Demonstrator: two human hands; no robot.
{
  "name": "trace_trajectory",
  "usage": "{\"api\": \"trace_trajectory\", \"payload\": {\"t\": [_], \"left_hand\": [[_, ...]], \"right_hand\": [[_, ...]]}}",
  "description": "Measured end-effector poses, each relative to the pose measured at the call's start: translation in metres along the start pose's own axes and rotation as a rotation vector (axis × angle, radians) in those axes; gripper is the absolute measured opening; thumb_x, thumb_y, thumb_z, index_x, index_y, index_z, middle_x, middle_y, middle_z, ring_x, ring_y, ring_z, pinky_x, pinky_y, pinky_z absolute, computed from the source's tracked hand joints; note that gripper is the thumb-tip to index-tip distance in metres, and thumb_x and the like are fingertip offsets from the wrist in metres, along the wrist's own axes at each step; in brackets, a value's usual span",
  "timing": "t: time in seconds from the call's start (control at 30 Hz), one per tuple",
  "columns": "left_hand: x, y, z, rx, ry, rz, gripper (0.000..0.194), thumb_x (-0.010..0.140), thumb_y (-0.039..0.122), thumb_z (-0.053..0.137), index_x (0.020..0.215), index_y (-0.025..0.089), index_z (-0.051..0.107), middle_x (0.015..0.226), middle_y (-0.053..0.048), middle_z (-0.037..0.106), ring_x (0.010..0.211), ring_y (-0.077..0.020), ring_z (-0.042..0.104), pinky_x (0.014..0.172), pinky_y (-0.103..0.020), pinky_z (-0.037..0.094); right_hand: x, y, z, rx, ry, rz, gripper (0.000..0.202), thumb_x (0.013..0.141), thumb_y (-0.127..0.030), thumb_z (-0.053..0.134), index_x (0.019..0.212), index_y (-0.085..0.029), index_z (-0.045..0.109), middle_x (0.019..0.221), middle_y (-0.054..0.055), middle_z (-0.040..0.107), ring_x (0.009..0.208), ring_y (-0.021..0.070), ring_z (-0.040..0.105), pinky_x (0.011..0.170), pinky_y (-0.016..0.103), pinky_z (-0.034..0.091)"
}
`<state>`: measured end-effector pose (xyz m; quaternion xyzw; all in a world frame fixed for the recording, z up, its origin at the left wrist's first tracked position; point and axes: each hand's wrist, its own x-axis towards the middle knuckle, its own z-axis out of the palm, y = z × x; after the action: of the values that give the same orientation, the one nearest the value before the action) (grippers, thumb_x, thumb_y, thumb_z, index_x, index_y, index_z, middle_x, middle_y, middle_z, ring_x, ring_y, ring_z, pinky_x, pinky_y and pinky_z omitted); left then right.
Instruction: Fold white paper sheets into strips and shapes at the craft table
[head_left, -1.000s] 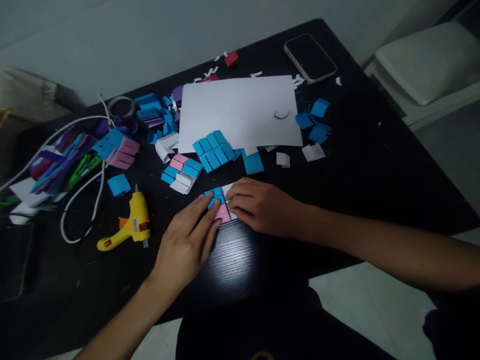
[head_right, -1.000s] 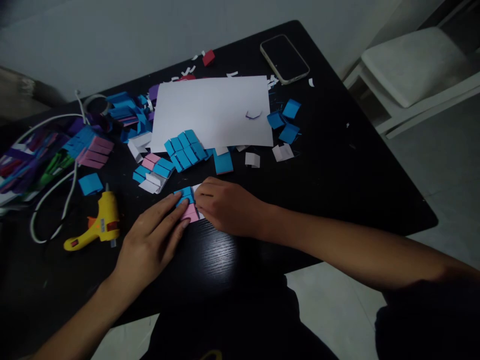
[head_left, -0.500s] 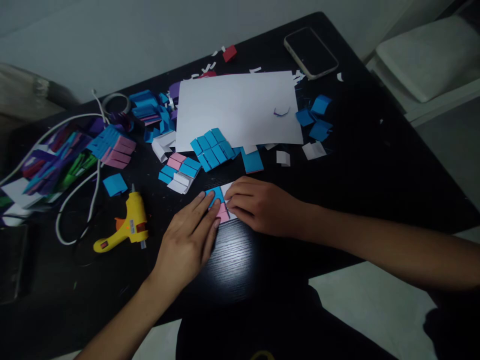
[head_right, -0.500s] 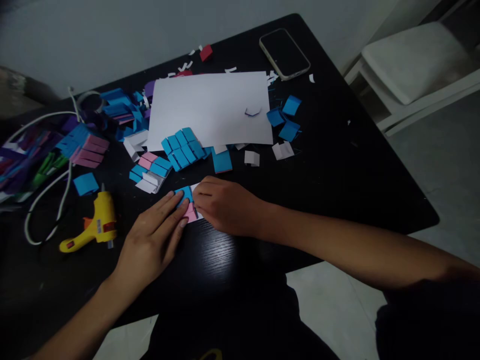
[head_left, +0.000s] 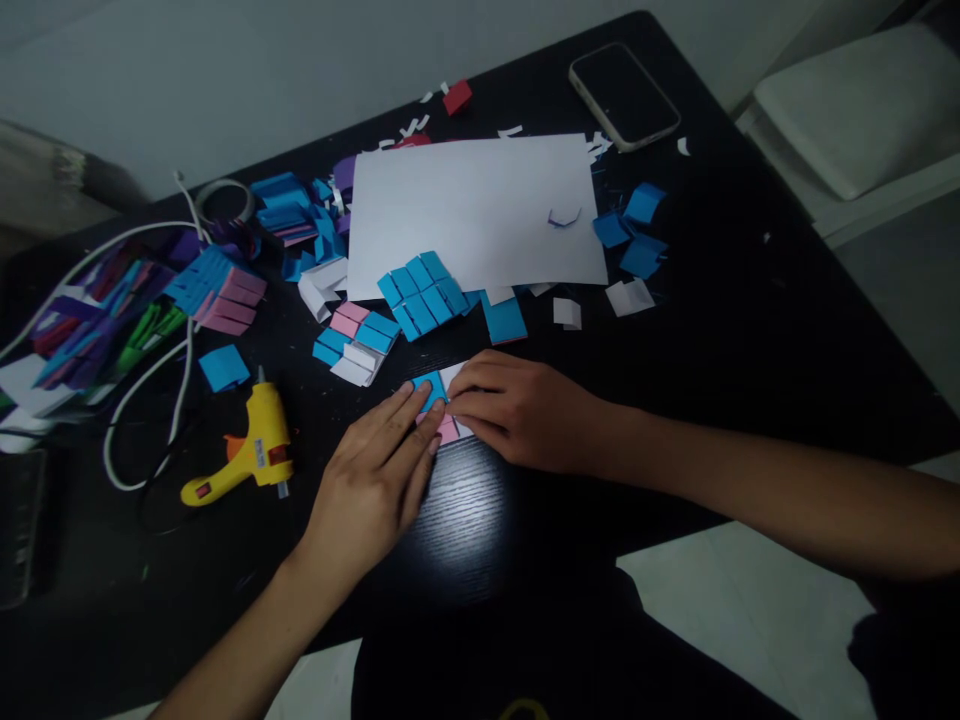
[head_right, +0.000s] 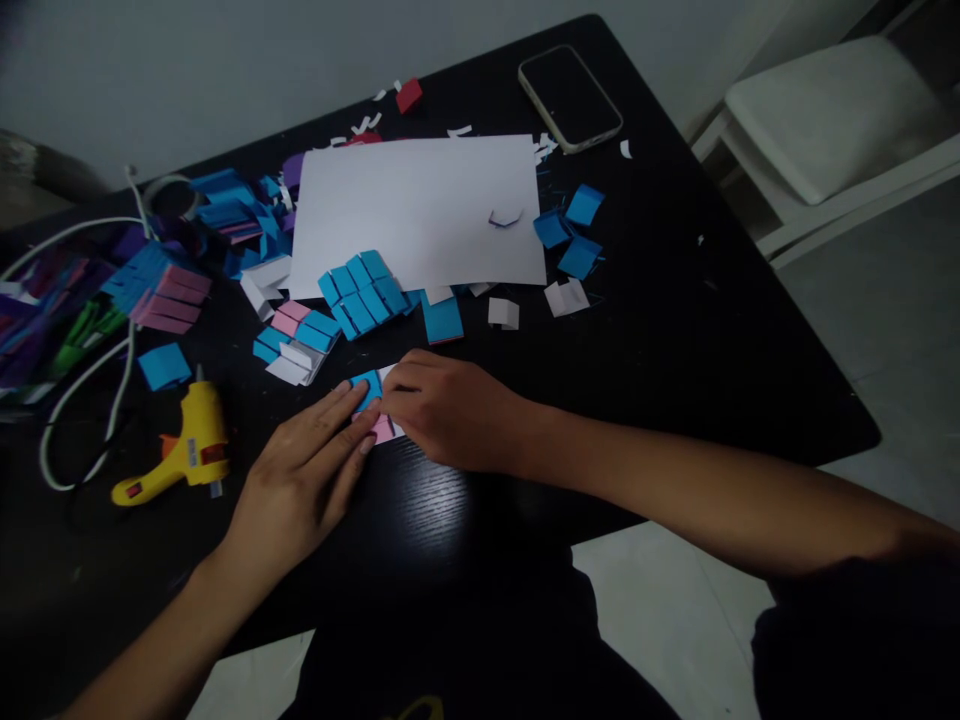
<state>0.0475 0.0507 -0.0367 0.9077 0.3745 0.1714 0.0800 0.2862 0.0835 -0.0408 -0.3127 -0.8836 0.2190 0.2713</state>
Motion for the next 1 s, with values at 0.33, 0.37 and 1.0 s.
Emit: {"api": "trace_trajectory", "payload": {"t": [0.33,0.37,1.0], "left_hand": [[0.0021,-0.0011,-0.0030,-0.009,-0.024,0.005,0.055,0.098,0.013,0.062,0.152,0.022,0.052,0.149,-0.013,0.062,0.142,-0.0324,0.055,0.110,-0.054,0.054],[0.0021,-0.0012,-0.0034,-0.008,-0.026,0.003,0.055,0.098,0.013,0.062,0.151,0.021,0.052,0.149,-0.013,0.062,0.142,-0.0323,0.055,0.110,-0.054,0.054],[0.0034,-0.0015,-0.0064,-0.009,-0.035,-0.006,0.051,0.098,0.015,0.063,0.148,0.023,0.056,0.149,-0.012,0.062,0.141,-0.0318,0.056,0.109,-0.053,0.054]], "right_hand": [[0.0003,0.0001,-0.0017,-0.027,-0.010,-0.007,0.024,0.101,-0.006,0.051,0.099,-0.010,0.075,0.107,0.013,0.074,0.105,0.0231,0.065,0.091,0.039,0.060],[0.0004,0.0003,-0.0016,-0.029,-0.008,-0.010,0.024,0.101,-0.006,0.051,0.098,-0.010,0.075,0.107,0.014,0.074,0.105,0.0230,0.065,0.091,0.039,0.060],[0.0010,0.0024,-0.0017,-0.024,-0.015,-0.015,0.024,0.103,-0.010,0.052,0.098,-0.012,0.075,0.108,0.012,0.073,0.105,0.0230,0.064,0.092,0.039,0.059]]}}
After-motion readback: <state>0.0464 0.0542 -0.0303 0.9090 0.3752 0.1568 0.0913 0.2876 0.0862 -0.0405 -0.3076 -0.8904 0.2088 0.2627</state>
